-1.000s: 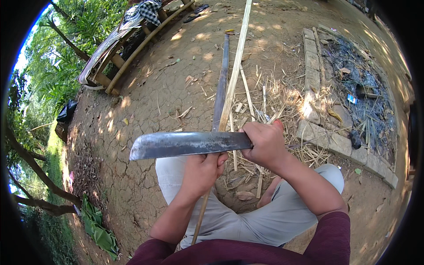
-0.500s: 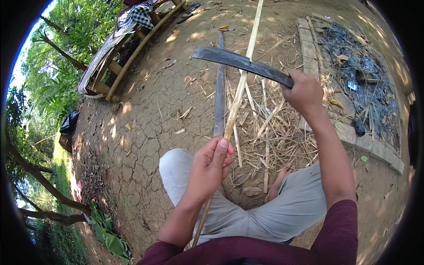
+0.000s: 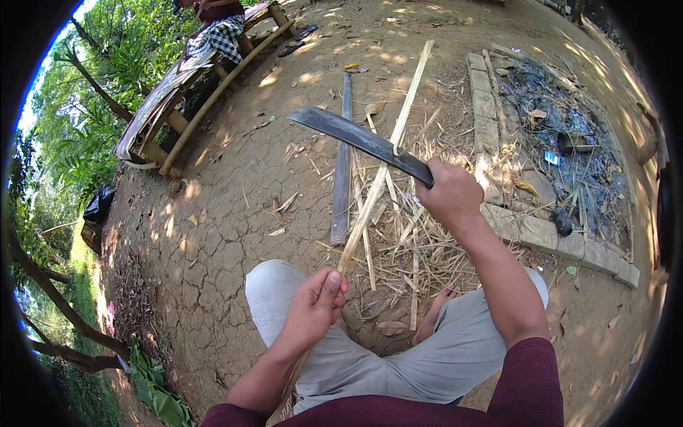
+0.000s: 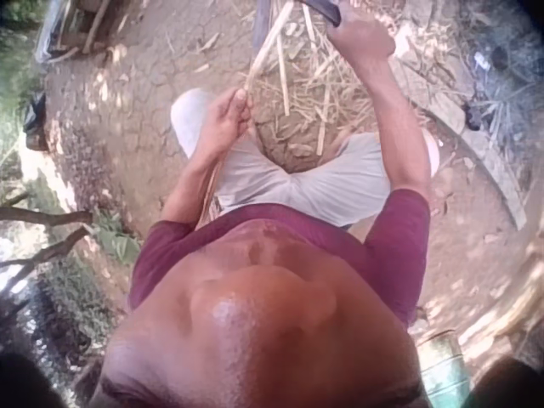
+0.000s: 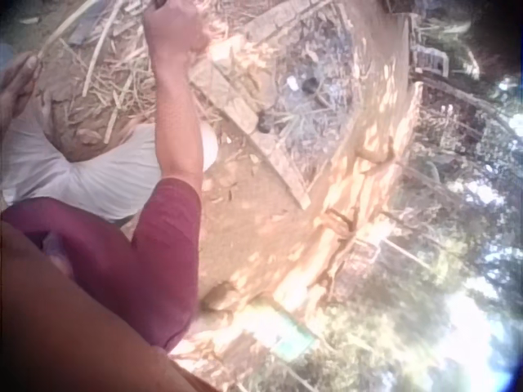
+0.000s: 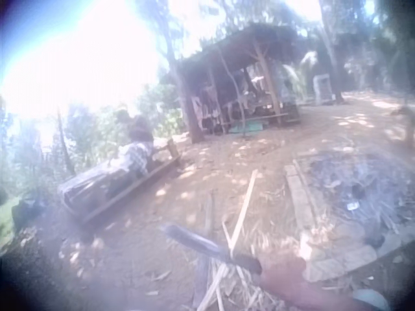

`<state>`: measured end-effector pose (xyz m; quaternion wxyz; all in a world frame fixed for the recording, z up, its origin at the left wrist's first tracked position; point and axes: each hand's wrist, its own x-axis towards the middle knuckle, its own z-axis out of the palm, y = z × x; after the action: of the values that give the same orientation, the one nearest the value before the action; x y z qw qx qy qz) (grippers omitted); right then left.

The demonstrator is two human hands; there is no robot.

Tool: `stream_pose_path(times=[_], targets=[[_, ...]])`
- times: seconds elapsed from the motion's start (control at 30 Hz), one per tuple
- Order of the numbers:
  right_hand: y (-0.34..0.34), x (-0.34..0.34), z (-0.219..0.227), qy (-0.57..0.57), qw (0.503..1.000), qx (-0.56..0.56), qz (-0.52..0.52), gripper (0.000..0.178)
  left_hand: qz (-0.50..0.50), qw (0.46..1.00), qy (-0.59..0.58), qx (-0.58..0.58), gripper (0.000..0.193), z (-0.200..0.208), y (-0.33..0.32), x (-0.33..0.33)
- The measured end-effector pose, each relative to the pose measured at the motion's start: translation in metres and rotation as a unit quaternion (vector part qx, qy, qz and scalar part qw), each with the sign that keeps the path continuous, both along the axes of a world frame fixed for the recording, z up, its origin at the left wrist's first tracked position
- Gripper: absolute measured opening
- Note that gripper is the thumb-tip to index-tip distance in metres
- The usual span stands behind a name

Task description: The person shaves a long strip of bamboo using a machete, smoothing the surface and tapering the end.

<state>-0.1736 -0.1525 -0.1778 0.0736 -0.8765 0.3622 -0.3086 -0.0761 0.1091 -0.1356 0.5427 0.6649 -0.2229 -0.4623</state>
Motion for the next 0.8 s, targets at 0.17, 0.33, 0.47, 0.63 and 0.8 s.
stream_pose_path(times=[0.17, 0.33, 0.47, 0.63, 0.8], targets=[[0.038, -0.003, -0.009, -0.012, 0.966, -0.135, 0.220, 0.016, 0.008, 0.999, 0.040, 0.015, 0.031, -0.001, 0.014, -0.001], [-0.027, -0.004, 0.003, 0.065, 0.992, 0.101, -0.049, 0.024, -0.030, 0.999, -0.031, 0.021, 0.032, -0.011, 0.041, -0.009], [0.022, 0.004, -0.027, 0.011, 0.996, 0.022, 0.084, 0.021, 0.012, 0.998, 0.050, 0.043, 0.031, -0.022, 0.049, 0.001], [-0.010, -0.006, -0.031, 0.013, 0.997, -0.050, 0.056, 0.013, 0.000, 0.995, 0.041, 0.094, 0.032, -0.012, 0.079, -0.016], [-0.126, -0.047, -0.015, -0.107, 0.956, 0.140, -0.235, 0.035, 0.113, 0.983, 0.024, 0.142, 0.034, -0.009, 0.176, -0.022]])
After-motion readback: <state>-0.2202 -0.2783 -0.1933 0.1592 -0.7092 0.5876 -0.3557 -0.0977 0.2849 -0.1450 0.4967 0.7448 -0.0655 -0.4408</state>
